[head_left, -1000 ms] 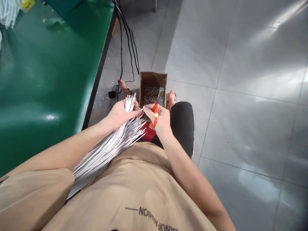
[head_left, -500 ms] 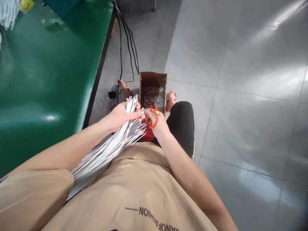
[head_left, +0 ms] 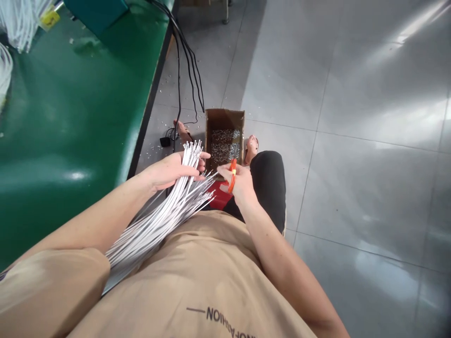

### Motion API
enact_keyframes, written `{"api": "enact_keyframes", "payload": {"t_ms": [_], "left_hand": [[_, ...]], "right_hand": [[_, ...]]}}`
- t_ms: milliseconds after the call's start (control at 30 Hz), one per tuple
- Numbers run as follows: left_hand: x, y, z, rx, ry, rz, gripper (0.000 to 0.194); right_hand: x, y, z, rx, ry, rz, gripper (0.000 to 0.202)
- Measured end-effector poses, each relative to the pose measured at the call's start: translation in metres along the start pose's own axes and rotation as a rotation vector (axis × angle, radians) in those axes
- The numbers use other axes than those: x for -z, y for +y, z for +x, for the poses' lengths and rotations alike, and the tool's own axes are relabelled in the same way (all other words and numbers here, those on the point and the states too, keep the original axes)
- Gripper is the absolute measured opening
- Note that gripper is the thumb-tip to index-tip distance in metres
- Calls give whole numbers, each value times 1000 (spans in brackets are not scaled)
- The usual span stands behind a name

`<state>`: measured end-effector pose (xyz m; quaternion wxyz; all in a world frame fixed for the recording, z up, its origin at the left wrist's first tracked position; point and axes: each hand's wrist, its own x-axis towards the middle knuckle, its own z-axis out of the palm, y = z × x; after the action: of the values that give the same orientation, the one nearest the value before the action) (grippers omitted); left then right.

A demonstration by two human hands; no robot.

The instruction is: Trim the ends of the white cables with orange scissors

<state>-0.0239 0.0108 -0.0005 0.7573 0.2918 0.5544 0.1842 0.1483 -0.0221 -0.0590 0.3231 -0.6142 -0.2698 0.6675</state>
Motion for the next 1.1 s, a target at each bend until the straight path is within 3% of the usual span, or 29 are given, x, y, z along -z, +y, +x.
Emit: {"api": "enact_keyframes", "payload": {"t_ms": [133, 233, 333, 467, 600, 733, 867, 967, 1033, 1100], "left_hand": [[0, 0, 0, 35, 32, 22, 62], [0, -2, 3, 3, 34, 120, 68], [1, -3, 5, -48, 32, 226, 66], [2, -3, 5, -69, 36, 225, 64], [4, -5, 6, -46, 23, 131, 53], [1, -6, 7, -99, 75, 259, 44], [-5, -6, 7, -158, 143, 313, 41], [-8, -4, 6, -133, 139, 249, 41], [-9, -3, 6, -135, 142, 227, 41], [-8, -4, 7, -147, 143, 235, 40]], "right_hand": [[5, 6, -1, 379, 201, -276, 29], [1, -10, -6, 531, 149, -244, 26], [-3, -23, -6, 454, 12, -274, 32], [-7, -21, -2, 363, -63, -286, 37], [-9, -15, -3, 194, -119, -78, 31], [-13, -22, -7, 71, -146, 213, 23], [-10, -23, -6, 53, -187, 212, 26], [-2, -12, -3, 62, -145, -92, 34], [3, -3, 0, 234, -64, -501, 31], [7, 6, 1, 365, -33, -747, 28]]}}
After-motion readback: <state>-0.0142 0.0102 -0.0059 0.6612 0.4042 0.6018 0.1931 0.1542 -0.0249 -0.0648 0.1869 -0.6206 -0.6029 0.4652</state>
